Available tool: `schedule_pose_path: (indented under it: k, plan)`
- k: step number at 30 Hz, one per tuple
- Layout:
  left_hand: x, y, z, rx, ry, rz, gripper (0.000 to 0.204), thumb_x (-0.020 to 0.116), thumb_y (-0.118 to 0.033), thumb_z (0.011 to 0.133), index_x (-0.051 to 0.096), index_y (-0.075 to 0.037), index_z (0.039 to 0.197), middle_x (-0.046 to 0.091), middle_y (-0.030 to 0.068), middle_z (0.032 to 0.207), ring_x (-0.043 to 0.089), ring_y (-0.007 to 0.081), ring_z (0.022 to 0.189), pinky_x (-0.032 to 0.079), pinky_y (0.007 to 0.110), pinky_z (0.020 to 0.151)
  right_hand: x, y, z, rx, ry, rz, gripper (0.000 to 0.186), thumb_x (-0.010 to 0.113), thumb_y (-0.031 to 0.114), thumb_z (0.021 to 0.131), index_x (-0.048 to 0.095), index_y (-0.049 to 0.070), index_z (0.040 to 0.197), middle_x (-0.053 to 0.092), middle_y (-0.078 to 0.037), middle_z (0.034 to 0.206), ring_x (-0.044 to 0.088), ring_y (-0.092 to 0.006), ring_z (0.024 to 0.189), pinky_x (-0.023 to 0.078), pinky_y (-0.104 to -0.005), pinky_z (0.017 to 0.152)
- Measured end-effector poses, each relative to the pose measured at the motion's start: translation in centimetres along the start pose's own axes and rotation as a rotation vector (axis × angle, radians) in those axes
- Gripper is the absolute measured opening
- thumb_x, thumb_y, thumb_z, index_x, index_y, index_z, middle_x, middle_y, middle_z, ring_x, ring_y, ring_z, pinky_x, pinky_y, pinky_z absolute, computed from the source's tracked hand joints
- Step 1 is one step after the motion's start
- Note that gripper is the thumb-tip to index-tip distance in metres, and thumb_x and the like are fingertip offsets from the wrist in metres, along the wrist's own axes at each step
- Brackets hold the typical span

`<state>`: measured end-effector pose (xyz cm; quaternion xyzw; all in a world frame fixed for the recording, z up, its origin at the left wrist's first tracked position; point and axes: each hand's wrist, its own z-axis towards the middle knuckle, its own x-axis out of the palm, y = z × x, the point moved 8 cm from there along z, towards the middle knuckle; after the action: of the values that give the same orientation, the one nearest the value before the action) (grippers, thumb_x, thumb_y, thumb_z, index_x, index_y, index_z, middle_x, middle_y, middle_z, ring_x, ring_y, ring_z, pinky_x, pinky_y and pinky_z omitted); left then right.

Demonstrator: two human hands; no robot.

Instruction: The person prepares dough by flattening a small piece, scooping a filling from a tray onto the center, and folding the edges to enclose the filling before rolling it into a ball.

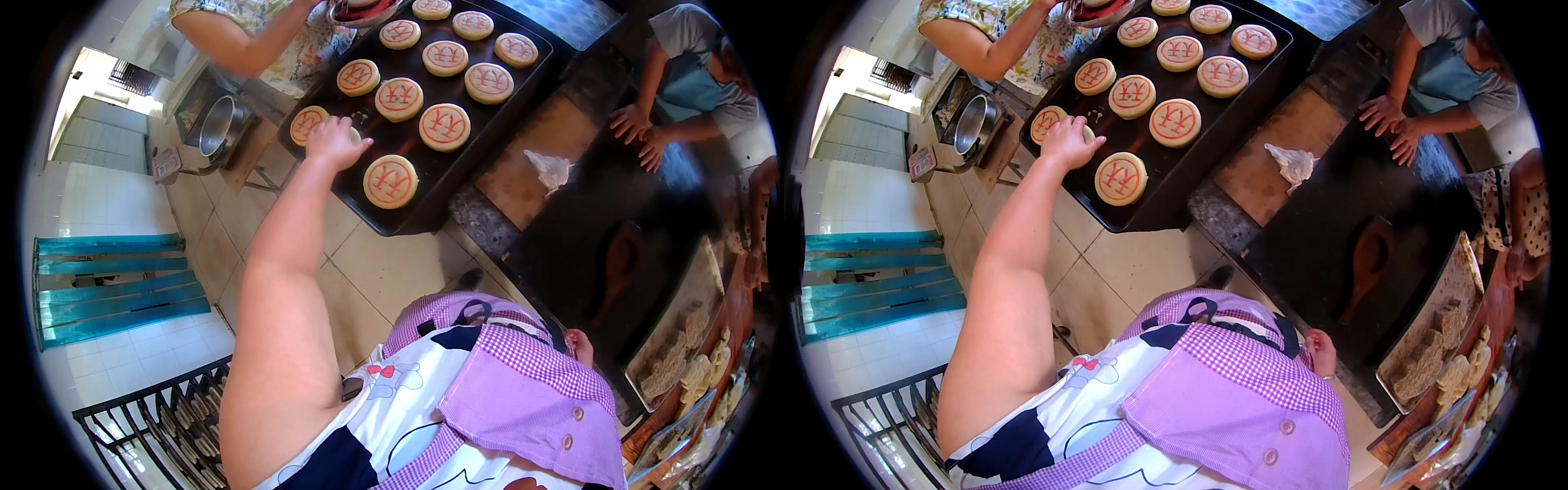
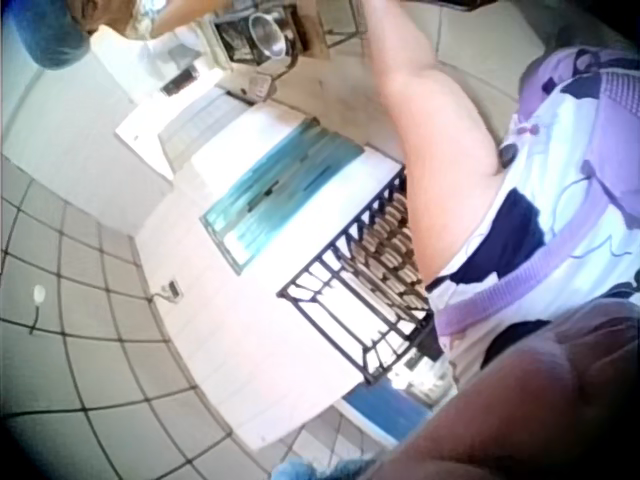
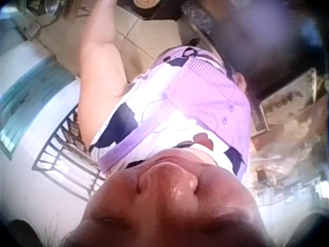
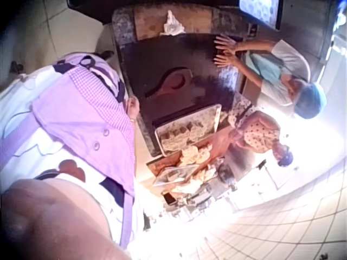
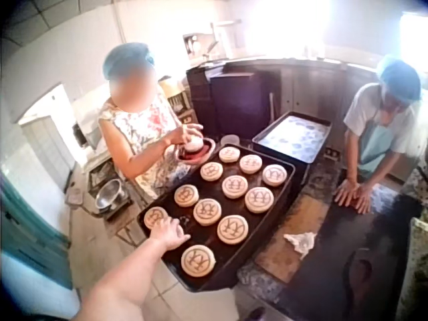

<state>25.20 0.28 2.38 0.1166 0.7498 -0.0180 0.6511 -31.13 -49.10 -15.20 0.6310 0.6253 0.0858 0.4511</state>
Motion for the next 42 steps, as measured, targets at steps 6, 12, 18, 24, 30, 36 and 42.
schedule_pose_path:
  k: [6,12,18,24,30,36,42]
  plan:
    - [0.2,0.1,-0.3,0.056,-0.074,-0.035,0.065,0.073,-0.052,0.076,0.057,-0.011,0.124,0.055,0.0106,0.125,0.049,0.0306,0.122,0.036,0.045,0.107,1.1,0.1,0.2,-0.038,0.030,-0.058,0.017,0.065,0.008,0.090,0.065,0.004,0.106,0.069,-0.005,0.093,0.065,-0.0132,0.086,0.053,-0.0277,0.077]
    - [-0.8,0.0,-2.1,0.290,-0.137,-0.113,0.058,0.074,-0.044,0.076,0.059,-0.012,0.122,0.055,0.0093,0.127,0.050,0.0284,0.122,0.033,0.045,0.109,1.4,2.5,0.0,-0.049,0.045,-0.059,0.014,0.062,0.007,0.092,0.063,0.004,0.106,0.065,-0.004,0.091,0.060,-0.0129,0.084,0.048,-0.0260,0.076]
    - [-2.8,-1.4,-1.0,0.481,-0.439,-0.439,0.043,0.062,-0.012,0.078,0.058,-0.004,0.120,0.060,0.0145,0.122,0.054,0.0310,0.118,0.042,0.039,0.101,0.5,2.4,0.0,-0.120,-0.111,-0.027,0.023,0.065,0.010,0.090,0.063,0.004,0.112,0.068,-0.009,0.103,0.067,-0.0185,0.093,0.054,-0.0302,0.083]
    - [-9.0,-8.3,-15.4,0.564,-0.878,-0.600,0.030,0.061,0.004,0.087,0.057,0.001,0.117,0.060,0.0174,0.118,0.057,0.0337,0.111,0.043,0.041,0.100,-5.4,4.7,0.9,0.142,-0.593,-0.478,0.086,0.080,0.035,0.072,0.037,0.001,0.138,0.040,-0.021,0.140,0.036,-0.0356,0.133,0.029,-0.0435,0.113]
    - [-3.7,-19.3,-22.8,0.746,-0.427,-0.834,0.030,0.063,0.004,0.079,0.058,-0.003,0.107,0.058,0.0149,0.114,0.056,0.0322,0.107,0.046,0.040,0.095,-2.6,2.2,5.1,0.205,-0.429,-0.238,0.077,0.072,0.019,0.076,0.034,0.005,0.142,0.049,-0.024,0.131,0.051,-0.0377,0.120,0.044,-0.0410,0.101]
    - [-2.1,-21.8,-24.0,0.774,-0.208,-0.902,0.034,0.060,0.007,0.077,0.057,-0.003,0.109,0.056,0.0158,0.117,0.054,0.0330,0.112,0.044,0.040,0.097,2.5,6.9,6.3,0.217,-0.270,-0.108,0.063,0.062,0.013,0.076,0.038,0.007,0.135,0.046,-0.025,0.136,0.052,-0.0388,0.121,0.045,-0.0409,0.100]
    - [-2.1,-23.1,-23.6,0.703,-0.169,-0.942,0.033,0.059,0.006,0.077,0.056,-0.003,0.108,0.055,0.0167,0.118,0.053,0.0352,0.112,0.042,0.041,0.099,-0.3,7.8,9.3,0.553,-0.563,0.188,0.103,0.081,0.060,0.064,0.038,-0.004,0.132,0.049,-0.027,0.134,0.051,-0.0398,0.124,0.043,-0.0435,0.105]
